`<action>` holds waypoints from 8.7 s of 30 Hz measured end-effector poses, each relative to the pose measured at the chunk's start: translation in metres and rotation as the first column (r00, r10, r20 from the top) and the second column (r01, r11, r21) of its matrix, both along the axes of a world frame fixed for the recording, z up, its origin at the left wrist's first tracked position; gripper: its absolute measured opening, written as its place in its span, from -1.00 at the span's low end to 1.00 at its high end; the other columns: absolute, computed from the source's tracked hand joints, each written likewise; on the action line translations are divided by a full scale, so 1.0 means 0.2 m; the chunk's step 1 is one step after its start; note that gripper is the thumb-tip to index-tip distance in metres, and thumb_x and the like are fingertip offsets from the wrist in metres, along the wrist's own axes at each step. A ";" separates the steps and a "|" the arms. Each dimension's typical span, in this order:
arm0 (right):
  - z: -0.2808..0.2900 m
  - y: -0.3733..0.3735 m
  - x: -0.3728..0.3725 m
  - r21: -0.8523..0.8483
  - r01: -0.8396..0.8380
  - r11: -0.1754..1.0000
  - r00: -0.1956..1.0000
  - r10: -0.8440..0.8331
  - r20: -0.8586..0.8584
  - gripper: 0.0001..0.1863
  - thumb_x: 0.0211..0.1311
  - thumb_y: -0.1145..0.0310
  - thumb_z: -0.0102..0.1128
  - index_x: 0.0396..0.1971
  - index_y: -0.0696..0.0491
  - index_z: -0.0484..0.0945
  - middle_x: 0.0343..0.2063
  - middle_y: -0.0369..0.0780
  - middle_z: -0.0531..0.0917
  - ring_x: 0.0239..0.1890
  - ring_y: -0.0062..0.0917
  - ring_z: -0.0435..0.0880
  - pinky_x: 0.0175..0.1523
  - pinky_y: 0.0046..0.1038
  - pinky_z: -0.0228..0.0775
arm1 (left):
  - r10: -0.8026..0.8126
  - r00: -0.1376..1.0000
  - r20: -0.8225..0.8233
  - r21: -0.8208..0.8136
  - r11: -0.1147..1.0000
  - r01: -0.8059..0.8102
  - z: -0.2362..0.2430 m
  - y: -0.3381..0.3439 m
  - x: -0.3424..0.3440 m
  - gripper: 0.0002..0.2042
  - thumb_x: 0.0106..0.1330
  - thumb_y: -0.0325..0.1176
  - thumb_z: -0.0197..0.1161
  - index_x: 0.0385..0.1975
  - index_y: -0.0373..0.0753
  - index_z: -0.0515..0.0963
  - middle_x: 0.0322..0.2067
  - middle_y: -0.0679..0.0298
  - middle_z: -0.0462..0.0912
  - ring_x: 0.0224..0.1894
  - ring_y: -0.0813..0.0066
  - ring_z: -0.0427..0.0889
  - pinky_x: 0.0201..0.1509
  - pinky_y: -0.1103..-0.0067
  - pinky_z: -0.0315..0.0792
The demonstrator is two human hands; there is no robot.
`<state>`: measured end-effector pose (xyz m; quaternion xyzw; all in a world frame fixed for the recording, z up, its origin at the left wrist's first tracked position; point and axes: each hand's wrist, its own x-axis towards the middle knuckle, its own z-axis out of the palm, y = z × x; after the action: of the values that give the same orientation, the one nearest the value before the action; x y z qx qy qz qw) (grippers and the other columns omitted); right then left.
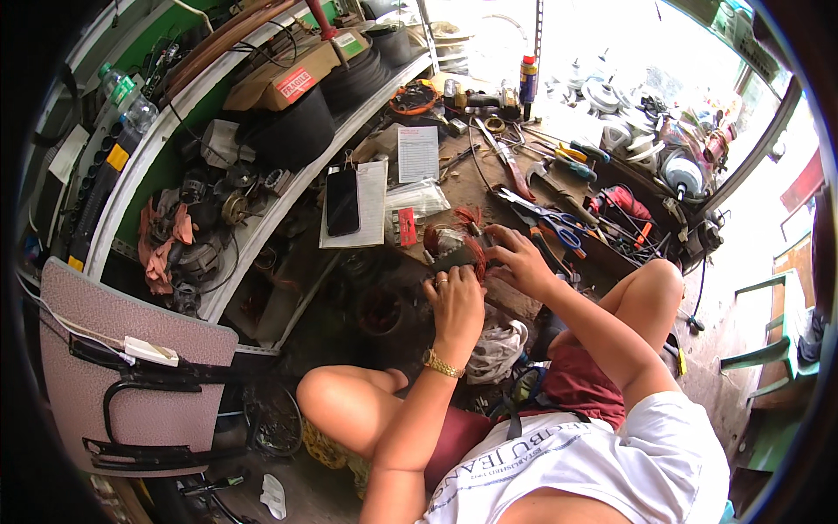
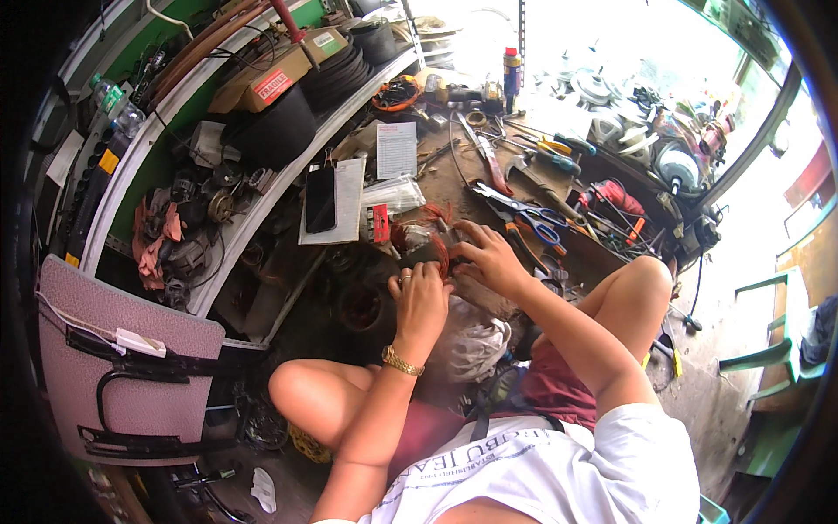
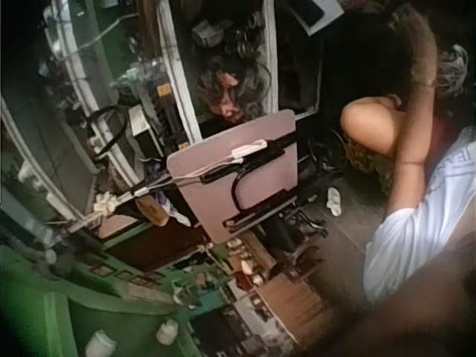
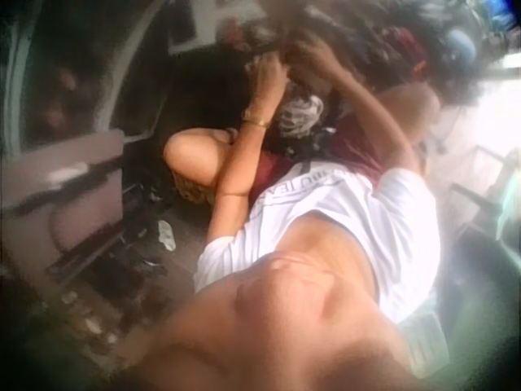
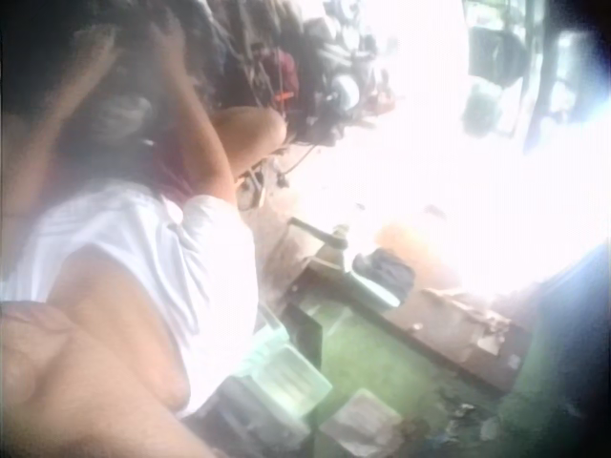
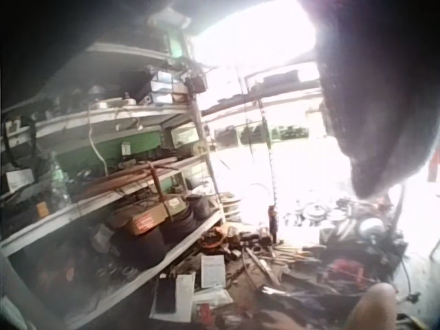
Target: The person peels electrical tape and manipulates the copper wire endings on an alternator component by hand and using shears.
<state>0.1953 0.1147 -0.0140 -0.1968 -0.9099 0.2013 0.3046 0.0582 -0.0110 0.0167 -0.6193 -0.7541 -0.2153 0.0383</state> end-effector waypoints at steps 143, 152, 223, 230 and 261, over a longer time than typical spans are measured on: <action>0.73 0.05 -0.31 -0.920 -0.371 0.126 0.923 0.159 -0.350 -0.80 0.47 0.26 -0.04 -0.38 -0.03 0.48 -0.71 -0.42 0.34 -0.66 -0.65 0.30 -0.51 -0.56 0.14 | -0.421 0.833 0.358 0.468 0.853 0.231 0.49 0.15 -0.48 -0.84 0.44 -0.30 0.11 -0.25 -0.26 0.49 -0.48 0.05 0.60 -0.47 0.04 0.59 -0.48 0.43 0.36; 0.75 -0.03 -0.37 -0.846 -0.294 -0.445 0.904 0.159 -0.397 -0.73 0.54 0.16 -0.20 -0.36 -0.08 0.41 -0.74 -0.49 0.14 -0.72 -0.75 0.02 -0.59 -0.63 -0.11 | -0.556 0.300 0.775 0.585 0.811 -0.010 0.32 0.23 -0.44 -0.77 0.53 -0.24 -0.01 -0.20 -0.28 0.47 -0.35 0.27 0.45 -0.37 0.57 0.45 -0.26 0.60 0.40; 0.59 -0.20 -0.53 -0.775 -0.570 0.273 0.800 -0.030 -0.599 -0.60 0.52 0.29 -0.12 0.25 0.10 0.37 -0.12 -0.20 0.63 -0.22 -0.58 0.64 -0.18 -0.50 0.54 | -0.452 0.892 -0.007 0.752 0.586 0.303 0.53 0.08 -0.65 -0.88 0.46 -0.37 0.06 -0.33 -0.24 0.43 -0.44 0.21 0.56 -0.51 0.47 0.60 -0.48 0.62 0.43; 0.90 0.16 -0.23 -0.576 -0.328 0.749 0.925 0.378 -0.036 -0.68 0.44 0.21 0.09 0.01 0.09 0.60 -0.29 -0.15 0.70 -0.27 -0.60 0.66 -0.20 -0.52 0.52 | -0.520 0.822 -0.229 0.581 0.605 0.545 0.62 -0.15 -0.60 -0.79 0.07 -0.43 0.39 -0.34 -0.16 0.49 -0.39 0.26 0.59 -0.38 0.26 0.65 -0.41 0.46 0.55; 0.57 0.06 -0.51 0.477 -0.008 0.879 0.996 -0.037 0.085 -0.91 0.23 0.33 0.14 -0.33 0.00 0.53 -0.49 -0.29 0.64 -0.21 -0.40 0.64 0.39 0.08 -0.04 | -0.230 -0.275 0.933 0.156 0.951 -0.268 0.40 0.00 -0.53 -0.78 0.47 -0.08 0.07 -0.18 -0.09 0.47 -0.24 0.30 0.67 -0.25 0.54 0.62 -0.41 0.60 0.38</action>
<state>0.0938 0.1262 0.0992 -0.1317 -0.9429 -0.0404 0.3032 -0.0488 -0.0103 0.0965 -0.1700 -0.4454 -0.7366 -0.4797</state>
